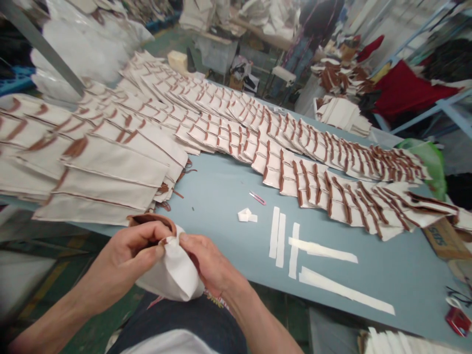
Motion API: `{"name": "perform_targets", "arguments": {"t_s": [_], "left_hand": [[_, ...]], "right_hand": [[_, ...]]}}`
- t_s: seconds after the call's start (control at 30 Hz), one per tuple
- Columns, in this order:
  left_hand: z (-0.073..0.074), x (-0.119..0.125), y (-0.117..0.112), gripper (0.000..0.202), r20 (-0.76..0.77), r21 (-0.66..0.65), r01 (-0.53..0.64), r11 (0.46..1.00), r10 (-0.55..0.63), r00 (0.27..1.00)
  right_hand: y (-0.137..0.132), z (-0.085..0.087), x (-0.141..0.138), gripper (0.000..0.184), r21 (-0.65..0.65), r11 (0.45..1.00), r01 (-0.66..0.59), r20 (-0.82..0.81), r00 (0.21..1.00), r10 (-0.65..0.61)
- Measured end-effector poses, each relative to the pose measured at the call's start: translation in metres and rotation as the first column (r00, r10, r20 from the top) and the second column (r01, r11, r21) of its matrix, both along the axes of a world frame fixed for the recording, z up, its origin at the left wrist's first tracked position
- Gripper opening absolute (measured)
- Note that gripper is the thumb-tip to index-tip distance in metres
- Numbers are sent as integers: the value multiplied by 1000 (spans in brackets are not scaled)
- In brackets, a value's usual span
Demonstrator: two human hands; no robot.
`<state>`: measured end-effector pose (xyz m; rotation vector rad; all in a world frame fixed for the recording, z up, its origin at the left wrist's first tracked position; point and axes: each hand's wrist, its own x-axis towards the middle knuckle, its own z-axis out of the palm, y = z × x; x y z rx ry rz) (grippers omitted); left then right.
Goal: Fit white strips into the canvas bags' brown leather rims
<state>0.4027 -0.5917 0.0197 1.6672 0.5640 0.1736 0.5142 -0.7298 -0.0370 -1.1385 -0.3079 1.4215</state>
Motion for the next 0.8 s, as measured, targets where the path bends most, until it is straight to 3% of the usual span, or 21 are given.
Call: {"name": "perform_targets", "arguments": {"t_s": [0.07,0.17,0.23,0.37,0.47,0.57,0.67,0.73,0.8], "left_hand": [[0,0,3,19,-3,-53,34,998,-34,999],[5,4,6,20,-23,-64,93,994,-95,995],[12,7,6,21,-41,-40,146,989,-147,988],[27,11,2,20,-58,27,221,975,-219,974],[33,7,-2,21,-84,78,273,959,-267,960],[36,-1,-5,22,-93,154,299,942,-287,953],[37,-8,-7,23,-64,199,288,937,-281,958],[38,-12,-9,24,-39,228,263,938,-261,965],[38,-13,-11,24,-20,234,228,945,-230,973]], "right_hand": [[-9,4,8,61,-33,997,66,317,947,-53],[-24,21,24,44,21,979,200,753,642,-147],[-28,39,32,39,122,985,122,821,546,-169],[-21,71,42,46,236,953,-191,865,488,-117],[-14,79,48,36,199,925,-324,928,365,-72],[-14,81,50,30,78,918,-389,964,263,29],[-16,83,46,40,-22,913,-407,955,261,140],[-16,84,43,46,-9,908,-419,924,343,168],[-13,79,40,51,63,900,-431,862,478,169]]}}
